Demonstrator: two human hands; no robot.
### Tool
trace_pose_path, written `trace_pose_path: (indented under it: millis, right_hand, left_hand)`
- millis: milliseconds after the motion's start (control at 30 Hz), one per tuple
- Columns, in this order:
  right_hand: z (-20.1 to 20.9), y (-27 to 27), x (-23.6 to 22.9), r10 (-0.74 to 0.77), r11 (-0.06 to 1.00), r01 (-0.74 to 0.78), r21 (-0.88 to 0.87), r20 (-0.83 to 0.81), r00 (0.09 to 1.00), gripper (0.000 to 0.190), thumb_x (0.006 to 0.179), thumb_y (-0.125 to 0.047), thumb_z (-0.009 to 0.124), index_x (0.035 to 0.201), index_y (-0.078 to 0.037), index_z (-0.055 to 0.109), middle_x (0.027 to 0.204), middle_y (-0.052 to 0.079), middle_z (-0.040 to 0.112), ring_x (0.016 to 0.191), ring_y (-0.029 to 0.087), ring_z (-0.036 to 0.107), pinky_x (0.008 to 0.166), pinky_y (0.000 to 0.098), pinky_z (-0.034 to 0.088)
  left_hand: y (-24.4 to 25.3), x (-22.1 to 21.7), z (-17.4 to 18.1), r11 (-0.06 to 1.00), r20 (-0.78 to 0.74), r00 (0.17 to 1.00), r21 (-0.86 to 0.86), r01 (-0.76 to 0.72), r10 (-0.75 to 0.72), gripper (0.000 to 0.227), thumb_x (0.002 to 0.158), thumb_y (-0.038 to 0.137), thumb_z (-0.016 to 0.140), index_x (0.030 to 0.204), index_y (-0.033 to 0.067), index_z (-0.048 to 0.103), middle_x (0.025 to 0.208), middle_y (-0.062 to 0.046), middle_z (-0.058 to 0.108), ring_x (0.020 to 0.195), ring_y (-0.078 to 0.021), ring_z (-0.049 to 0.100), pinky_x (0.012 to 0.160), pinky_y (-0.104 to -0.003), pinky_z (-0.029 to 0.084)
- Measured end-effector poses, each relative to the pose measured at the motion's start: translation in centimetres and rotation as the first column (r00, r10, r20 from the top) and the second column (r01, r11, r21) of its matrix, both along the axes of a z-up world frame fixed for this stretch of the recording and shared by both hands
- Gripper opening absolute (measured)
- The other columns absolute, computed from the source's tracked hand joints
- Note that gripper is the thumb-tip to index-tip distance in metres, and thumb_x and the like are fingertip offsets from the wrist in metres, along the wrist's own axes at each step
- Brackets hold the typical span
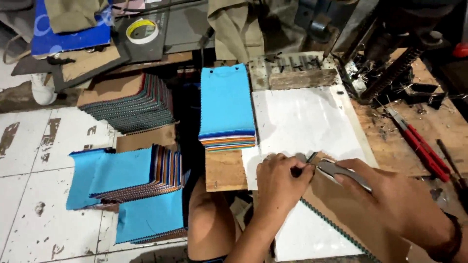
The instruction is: Preparing fabric sample swatches by aligning stacks, drilling holes with a drill press, and trimming edges with a utility knife.
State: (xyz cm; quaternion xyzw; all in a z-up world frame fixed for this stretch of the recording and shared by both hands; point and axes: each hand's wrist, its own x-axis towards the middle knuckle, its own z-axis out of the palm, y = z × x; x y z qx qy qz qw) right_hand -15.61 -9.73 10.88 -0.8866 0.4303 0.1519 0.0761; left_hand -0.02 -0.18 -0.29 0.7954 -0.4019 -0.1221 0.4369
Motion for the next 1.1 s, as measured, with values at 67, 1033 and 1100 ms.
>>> trace_pose_path:
  millis: [67,1033,1100]
  right_hand:
    - [-0.3,-0.2,0.3,0.017,1.0,-0.017,0.0,-0.055,0.998,0.044,0.092,-0.064,0.042,0.136,-0.058,0.047,0.082,-0.011,0.081,0.066,0.018,0.079,0.057,0.0349,0.052]
    - [-7.4,-3.2,-3.1,-0.243,0.952,0.103,0.29,0.503,0.829,0.04,0.095,-0.041,0.054,0.128,-0.031,0.074,0.079,-0.002,0.081,0.051,0.016,0.06,0.058,0.0281,0.043]
    - [-7.1,-3.0,-3.4,-0.275,0.937,0.103,0.333,0.527,0.804,0.038,0.094,-0.04,0.057,0.124,-0.03,0.077,0.081,-0.003,0.08,0.062,0.013,0.064,0.065,0.0252,0.045]
  left_hand:
    - [0.0,0.1,0.0,1.0,0.0,1.0,-0.002,-0.012,0.012,0.018,0.084,0.038,0.076,0.083,0.0214,0.081,0.074,0.002,0.068,0.086,-0.0256,0.064,0.084,-0.044,0.045]
    - [-0.6,0.1,-0.3,0.999,0.103,0.995,-0.038,-0.014,0.018,0.02,0.084,0.04,0.073,0.077,0.0212,0.078,0.076,0.002,0.069,0.09,-0.0283,0.063,0.081,-0.049,0.046]
    - [-0.2,-0.1,-0.4,0.999,0.145,0.989,-0.048,-0.005,0.012,0.02,0.081,0.04,0.074,0.075,0.0216,0.076,0.075,0.0,0.07,0.087,-0.0303,0.064,0.077,-0.05,0.046]
